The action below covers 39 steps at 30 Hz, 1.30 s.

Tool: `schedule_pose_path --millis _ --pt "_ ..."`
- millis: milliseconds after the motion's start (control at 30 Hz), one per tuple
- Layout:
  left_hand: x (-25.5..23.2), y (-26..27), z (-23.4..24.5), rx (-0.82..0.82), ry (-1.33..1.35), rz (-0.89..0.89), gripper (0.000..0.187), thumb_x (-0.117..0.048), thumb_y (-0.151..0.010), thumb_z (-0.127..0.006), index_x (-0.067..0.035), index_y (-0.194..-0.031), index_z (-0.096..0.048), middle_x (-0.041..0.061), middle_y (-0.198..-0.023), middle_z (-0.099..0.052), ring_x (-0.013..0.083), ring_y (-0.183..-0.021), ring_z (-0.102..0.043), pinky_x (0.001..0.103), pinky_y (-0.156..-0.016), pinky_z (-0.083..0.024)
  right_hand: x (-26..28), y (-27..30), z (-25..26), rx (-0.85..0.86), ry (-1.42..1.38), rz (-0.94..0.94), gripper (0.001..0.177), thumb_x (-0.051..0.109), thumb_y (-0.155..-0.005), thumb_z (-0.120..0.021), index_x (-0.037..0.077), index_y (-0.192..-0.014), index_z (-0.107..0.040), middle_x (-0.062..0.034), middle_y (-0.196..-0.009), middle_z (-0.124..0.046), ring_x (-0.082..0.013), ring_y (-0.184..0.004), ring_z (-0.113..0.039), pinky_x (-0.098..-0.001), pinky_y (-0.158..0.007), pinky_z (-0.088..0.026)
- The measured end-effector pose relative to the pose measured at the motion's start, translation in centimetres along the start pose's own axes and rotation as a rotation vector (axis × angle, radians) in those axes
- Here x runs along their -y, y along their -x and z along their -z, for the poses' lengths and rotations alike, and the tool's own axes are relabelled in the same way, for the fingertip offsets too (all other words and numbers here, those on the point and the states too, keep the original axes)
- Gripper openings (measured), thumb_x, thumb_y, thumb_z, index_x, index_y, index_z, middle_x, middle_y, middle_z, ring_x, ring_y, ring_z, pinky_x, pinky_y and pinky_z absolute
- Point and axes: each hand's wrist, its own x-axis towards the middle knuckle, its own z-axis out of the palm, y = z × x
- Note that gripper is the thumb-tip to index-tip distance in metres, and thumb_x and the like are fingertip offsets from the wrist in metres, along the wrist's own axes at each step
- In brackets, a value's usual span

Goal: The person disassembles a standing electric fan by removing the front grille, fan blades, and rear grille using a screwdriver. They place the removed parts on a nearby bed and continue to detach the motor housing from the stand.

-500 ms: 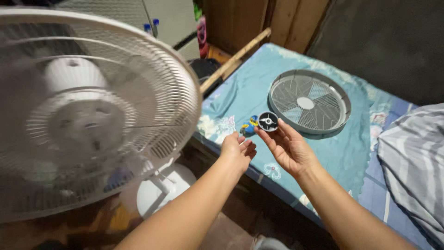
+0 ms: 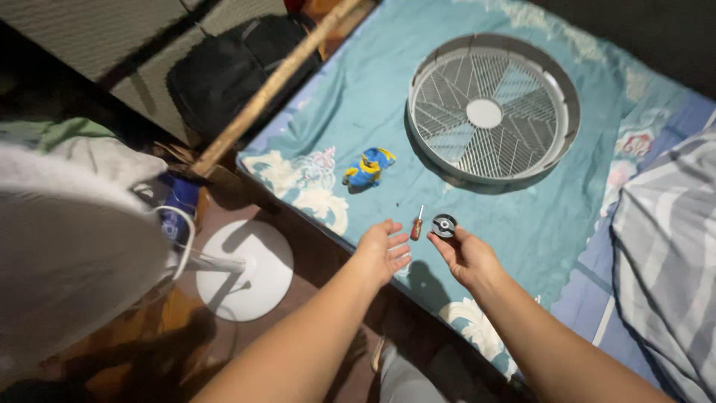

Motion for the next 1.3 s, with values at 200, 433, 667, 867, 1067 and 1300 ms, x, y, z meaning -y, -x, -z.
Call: schedule_pose_path --millis 200,433,667,867,1067,1300 --pt "3.6 -6.8 -1.0 -0.121 -0.122 0.112 0.040 -0.035 -0.100 -0.052 -0.008 -0.128 -0.060 0.015 -0.136 -0.062 0.0348 -0.127 -0.055 0.053 -0.104 -0.047 -1.3 -14.4 9.2 -0.235 0.122 -0.053 0.025 0.015 -0.108 -0.044 -0.003 -0.120 -0.058 -0.0169 -0.110 -0.067 -0.0286 -0.093 -0.071 -0.0385 -0.077 -0.066" --pt "4.7 -11.4 0.0 -0.172 -0.129 0.119 0.039 -0.035 -0.101 -0.050 -0.008 -0.127 -0.061 0.015 -0.130 -0.065 0.0326 -0.119 -0.060 0.049 -0.099 -0.051 -3.2 -22.5 12.2 -0.318 0.250 -0.064 0.022 0.017 -0.107 -0.055 -0.003 -0.111 -0.064 -0.0146 -0.099 -0.069 -0.0230 -0.077 -0.070 -0.0322 -0.065 -0.065" --pt "5.4 -11.5 1.4 -0.227 -0.134 0.146 0.042 -0.035 -0.103 -0.046 -0.006 -0.130 -0.060 0.014 -0.129 -0.066 0.0327 -0.118 -0.061 0.049 -0.099 -0.052 -3.6 -21.2 9.1 -0.493 0.256 0.089 0.010 0.002 -0.099 -0.063 -0.005 -0.105 -0.062 -0.0170 -0.102 -0.068 -0.0285 -0.079 -0.071 -0.0353 -0.062 -0.066" --pt "5.1 -10.8 0.6 -0.212 -0.100 0.136 0.040 -0.030 -0.102 -0.045 -0.006 -0.131 -0.060 0.014 -0.129 -0.066 0.0323 -0.118 -0.061 0.049 -0.099 -0.052 -2.4 -20.0 8.5 -0.546 0.164 0.088 0.009 -0.003 -0.097 -0.061 -0.010 -0.103 -0.061 -0.0215 -0.105 -0.066 -0.0322 -0.080 -0.073 -0.0378 -0.066 -0.063" --pt "3.8 -9.6 0.3 -0.167 -0.110 0.083 0.040 -0.026 -0.100 -0.047 -0.006 -0.132 -0.060 0.016 -0.131 -0.066 0.0325 -0.118 -0.062 0.048 -0.099 -0.052 -1.4 -18.9 8.6 -0.439 0.157 0.098 0.013 -0.007 -0.096 -0.055 -0.013 -0.107 -0.057 -0.0226 -0.105 -0.063 -0.0316 -0.081 -0.071 -0.0419 -0.068 -0.064" --pt "1.0 -3.3 1.9 -0.098 -0.107 -0.002 0.044 -0.028 -0.101 -0.044 -0.006 -0.136 -0.059 0.016 -0.136 -0.065 0.0347 -0.125 -0.060 0.048 -0.102 -0.051 -2.5 -10.8 1.2 -0.278 0.123 0.210 0.027 -0.007 -0.094 -0.049 -0.010 -0.120 -0.056 -0.0264 -0.098 -0.069 -0.0368 -0.080 -0.072 -0.0440 -0.067 -0.066"
